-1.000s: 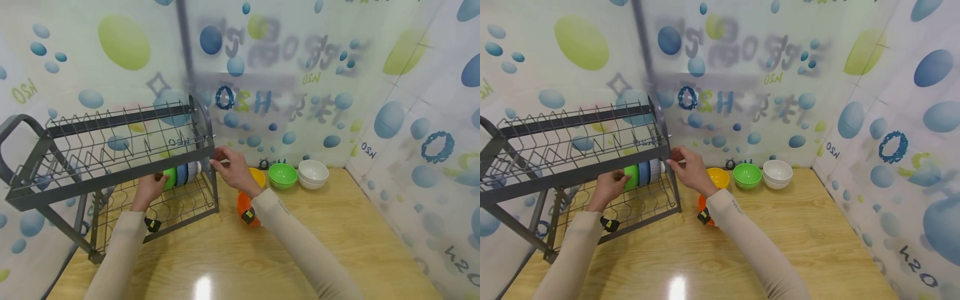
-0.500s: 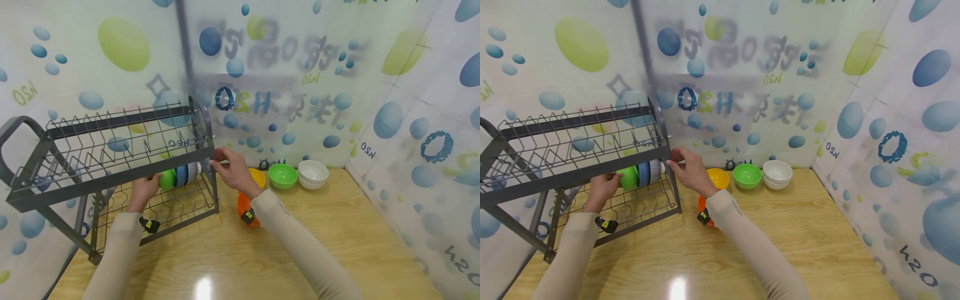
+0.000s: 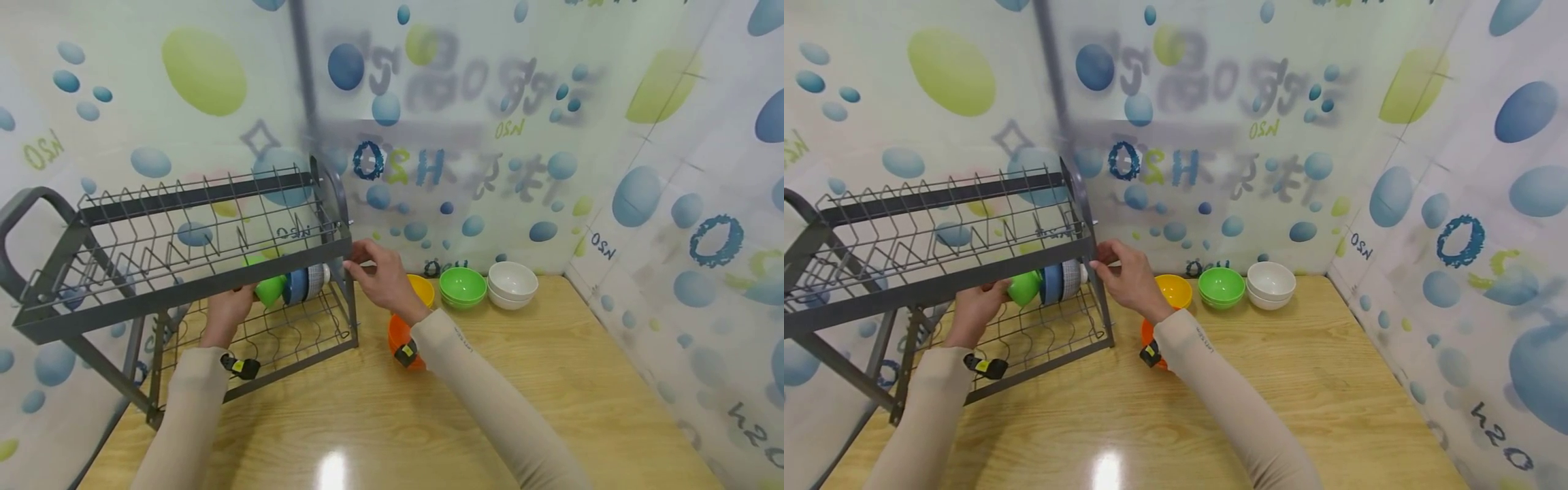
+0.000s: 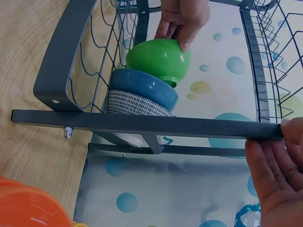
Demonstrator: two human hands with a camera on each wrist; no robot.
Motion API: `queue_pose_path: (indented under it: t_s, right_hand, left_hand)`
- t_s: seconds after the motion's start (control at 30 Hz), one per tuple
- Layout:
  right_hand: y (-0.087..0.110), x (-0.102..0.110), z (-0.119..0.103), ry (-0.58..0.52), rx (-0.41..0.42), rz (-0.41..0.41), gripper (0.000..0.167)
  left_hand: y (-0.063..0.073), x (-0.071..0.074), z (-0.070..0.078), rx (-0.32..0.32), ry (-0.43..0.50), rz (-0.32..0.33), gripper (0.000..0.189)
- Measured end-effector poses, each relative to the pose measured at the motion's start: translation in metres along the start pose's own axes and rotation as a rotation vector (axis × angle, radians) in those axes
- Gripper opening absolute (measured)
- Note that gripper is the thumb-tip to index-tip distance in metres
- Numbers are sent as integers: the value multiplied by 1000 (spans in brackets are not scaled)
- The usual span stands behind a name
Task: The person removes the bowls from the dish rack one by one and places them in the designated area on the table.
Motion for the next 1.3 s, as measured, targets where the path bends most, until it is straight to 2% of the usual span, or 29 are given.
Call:
queue_pose_path:
  t_s: [0.17,0.27,0.4,0.5,0.63,0.77,0.93,1.03,1.07,1.3]
  right_hand:
    - [0,1,0,7,5,4,25]
    - [0,0,1,8,9,4,25]
    - [-1,3,1,11,23,16,24]
    - [0,3,1,20,30,19,23]
    - [1,1,1,33,21,3,25]
    - [2,0,1,46,13,0,26]
    - [2,-1,0,48,22,6,25]
    - [2,-1,0,43,25,8,25]
    - [2,-1,0,41,26,8,24]
    - [2,1,1,36,29,2,24]
  left_hand:
    - [3,5,11,-63,-53,24,43]
    - [3,8,18,-133,-100,65,30]
    - [4,9,29,-208,-175,90,45]
    - [10,9,35,-221,-206,102,47]
    - [22,10,42,-244,-187,157,41]
    - [31,10,50,-327,-158,218,39]
    - [41,11,53,-349,-96,248,17]
    - [47,11,53,-350,-63,238,33]
    - [49,11,54,-361,-60,237,32]
    - [64,8,63,-536,-112,258,13]
Point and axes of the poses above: each hand's wrist, its own y-axis away from the middle knuckle, its own x-axis out of the back of the hand, z = x × y, the point moved 5 cm from there along -y, towards the middle knuckle, and after that the axes turned 4 degrees about z, right-handed, at the moved point
